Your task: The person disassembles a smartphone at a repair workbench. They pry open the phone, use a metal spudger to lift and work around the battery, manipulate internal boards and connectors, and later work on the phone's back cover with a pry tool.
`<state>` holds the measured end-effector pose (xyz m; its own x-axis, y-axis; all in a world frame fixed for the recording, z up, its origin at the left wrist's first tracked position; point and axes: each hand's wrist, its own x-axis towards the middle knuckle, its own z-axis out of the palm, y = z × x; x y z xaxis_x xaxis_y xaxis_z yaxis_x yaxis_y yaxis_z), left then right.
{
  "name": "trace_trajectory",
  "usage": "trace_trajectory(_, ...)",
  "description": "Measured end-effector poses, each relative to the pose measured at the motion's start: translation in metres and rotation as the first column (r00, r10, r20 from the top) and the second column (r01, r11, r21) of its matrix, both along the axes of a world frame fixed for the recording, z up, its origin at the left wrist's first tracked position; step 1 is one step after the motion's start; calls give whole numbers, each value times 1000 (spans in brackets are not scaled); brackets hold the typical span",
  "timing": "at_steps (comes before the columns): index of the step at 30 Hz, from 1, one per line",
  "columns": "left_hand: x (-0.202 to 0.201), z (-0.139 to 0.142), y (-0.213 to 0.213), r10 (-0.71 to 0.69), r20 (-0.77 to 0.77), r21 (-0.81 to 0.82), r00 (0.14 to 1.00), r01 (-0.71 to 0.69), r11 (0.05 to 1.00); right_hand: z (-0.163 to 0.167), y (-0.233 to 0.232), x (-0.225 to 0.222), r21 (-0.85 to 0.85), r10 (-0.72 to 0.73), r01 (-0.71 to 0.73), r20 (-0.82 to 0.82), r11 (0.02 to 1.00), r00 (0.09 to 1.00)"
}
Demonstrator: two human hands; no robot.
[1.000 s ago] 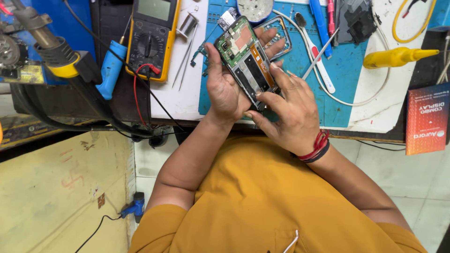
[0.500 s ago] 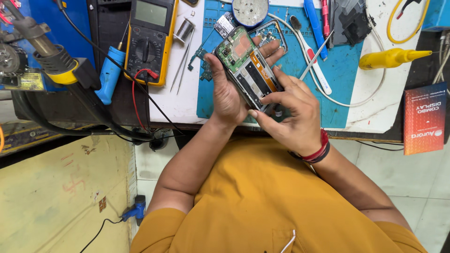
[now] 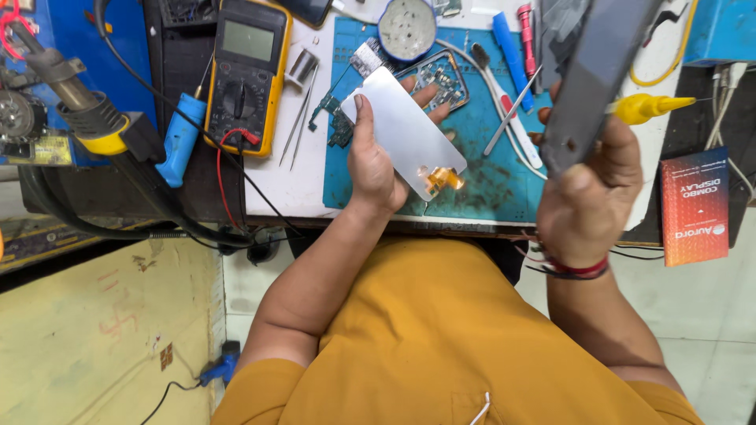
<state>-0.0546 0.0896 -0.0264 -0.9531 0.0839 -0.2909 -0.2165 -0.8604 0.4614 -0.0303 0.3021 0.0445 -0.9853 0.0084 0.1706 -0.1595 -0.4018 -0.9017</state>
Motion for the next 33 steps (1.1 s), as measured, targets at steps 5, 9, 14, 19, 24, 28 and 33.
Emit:
trace_trajectory(5, -35, -11, 20, -18, -14, -157, 1000, 16, 987, 18, 30, -3, -131, 71, -54, 127, 990, 989)
trace_trajectory(9, -114, -18, 56, -20, -59, -239, 998, 5, 971, 11, 37, 0, -97, 46, -30, 163, 995, 986)
trace_trajectory(14, -149, -7, 79, -130, -198, -232, 972, 82, 969, 5, 39, 9, 240, -65, 25, 161, 970, 985)
trace_trajectory(19, -78, 0, 70, -43, -265, -427, 963, -77, 901, 24, 35, 11, 826, -18, 167, -187, 539, 982)
trace_trajectory(24, -1, 10, 53, -106, -260, -35, 960, 101, 994, 35, 11, 11, 915, 104, 203, -253, 348, 962)
trace_trajectory(28, 13, 11, 44, -57, -339, 80, 939, 89, 993, 28, -17, 14, 929, 187, 157, -229, 334, 955)
trace_trajectory(33, 21, 2, 34, -19, -255, 309, 967, 101, 946, 27, -34, 26, 911, 273, 135, -255, 389, 928)
